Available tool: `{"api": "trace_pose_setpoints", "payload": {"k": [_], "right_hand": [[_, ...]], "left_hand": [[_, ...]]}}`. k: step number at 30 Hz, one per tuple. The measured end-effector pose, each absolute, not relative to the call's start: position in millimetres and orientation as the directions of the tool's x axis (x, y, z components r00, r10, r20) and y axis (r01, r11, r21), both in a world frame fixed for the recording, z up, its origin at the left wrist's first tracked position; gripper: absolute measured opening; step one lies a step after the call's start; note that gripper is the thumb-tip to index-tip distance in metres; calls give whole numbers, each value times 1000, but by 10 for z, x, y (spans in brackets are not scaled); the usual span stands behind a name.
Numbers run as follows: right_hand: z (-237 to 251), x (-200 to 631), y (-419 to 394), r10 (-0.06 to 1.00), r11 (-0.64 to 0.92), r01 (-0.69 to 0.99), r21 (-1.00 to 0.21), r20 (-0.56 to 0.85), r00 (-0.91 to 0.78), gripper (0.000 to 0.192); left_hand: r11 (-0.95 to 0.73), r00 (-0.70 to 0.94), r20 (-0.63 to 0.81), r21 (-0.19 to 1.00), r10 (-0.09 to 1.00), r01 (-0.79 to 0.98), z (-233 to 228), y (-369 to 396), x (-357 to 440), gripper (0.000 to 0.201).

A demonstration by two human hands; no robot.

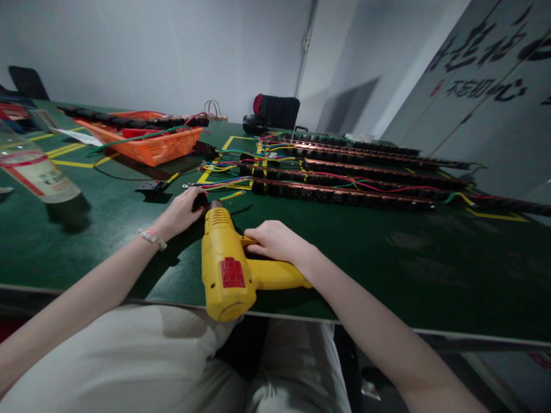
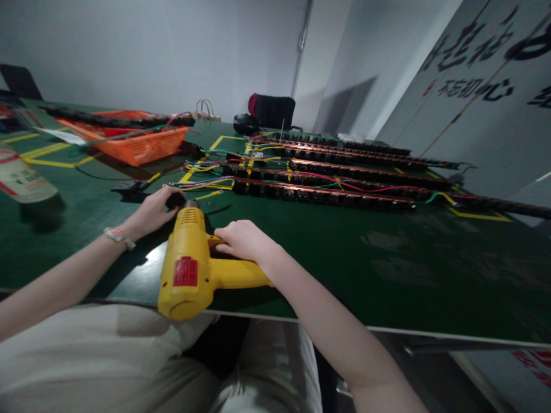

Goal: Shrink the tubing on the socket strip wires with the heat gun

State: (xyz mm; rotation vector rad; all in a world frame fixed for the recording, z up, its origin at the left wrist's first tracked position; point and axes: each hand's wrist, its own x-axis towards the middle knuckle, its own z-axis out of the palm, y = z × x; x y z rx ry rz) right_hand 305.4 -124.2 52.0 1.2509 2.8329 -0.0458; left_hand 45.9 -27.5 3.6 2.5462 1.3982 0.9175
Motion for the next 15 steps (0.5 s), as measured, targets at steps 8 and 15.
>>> {"api": "trace_pose_setpoints", "payload": {"k": [8,15], "right_hand": [[509,3085,-1216,733,679,734,-16,-36,-679,22],[508,3157,-1147,775,631,776,-6,-44,-631,23]], "left_hand": [[-585,420,442,356,793,729,48,-257,437,34],[-581,410,453,353,792,733,31,-223,351,37]]}}
